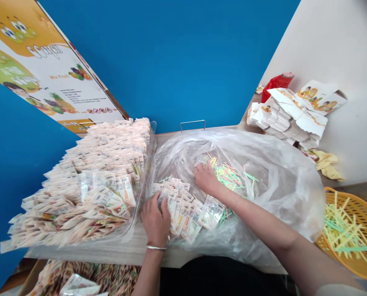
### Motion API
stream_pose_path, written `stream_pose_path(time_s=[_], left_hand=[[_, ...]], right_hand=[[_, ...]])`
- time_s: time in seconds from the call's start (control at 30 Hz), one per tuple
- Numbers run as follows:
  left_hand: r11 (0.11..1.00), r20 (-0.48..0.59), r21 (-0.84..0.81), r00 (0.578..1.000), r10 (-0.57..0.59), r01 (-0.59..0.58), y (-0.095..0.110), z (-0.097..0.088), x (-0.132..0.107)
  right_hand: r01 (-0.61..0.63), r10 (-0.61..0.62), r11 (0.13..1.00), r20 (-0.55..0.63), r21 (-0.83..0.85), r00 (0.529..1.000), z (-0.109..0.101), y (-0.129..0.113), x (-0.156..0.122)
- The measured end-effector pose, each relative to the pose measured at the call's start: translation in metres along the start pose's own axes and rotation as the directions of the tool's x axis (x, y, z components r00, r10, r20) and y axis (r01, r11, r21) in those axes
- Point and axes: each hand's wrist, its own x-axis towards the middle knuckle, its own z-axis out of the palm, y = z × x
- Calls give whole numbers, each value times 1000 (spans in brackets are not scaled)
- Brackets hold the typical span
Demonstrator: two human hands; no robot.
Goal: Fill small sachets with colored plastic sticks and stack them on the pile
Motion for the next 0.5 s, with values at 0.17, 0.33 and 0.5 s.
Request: stream_pose_path(time_s=[0.17, 0.33, 0.5], left_hand=[[992, -56, -129, 998, 6, -13, 29, -16, 2], [708, 330, -564, 902, -279, 425, 92, 18, 30], [381, 507, -676, 774, -381, 631, 108, 71, 62]], right_hand=[[-88, 95, 983, -35, 164, 995, 3, 9, -12], [-43, 66, 942, -59, 332, 996, -2, 11, -19], [-11, 64, 823, -74, 567, 995, -7, 15, -23]])
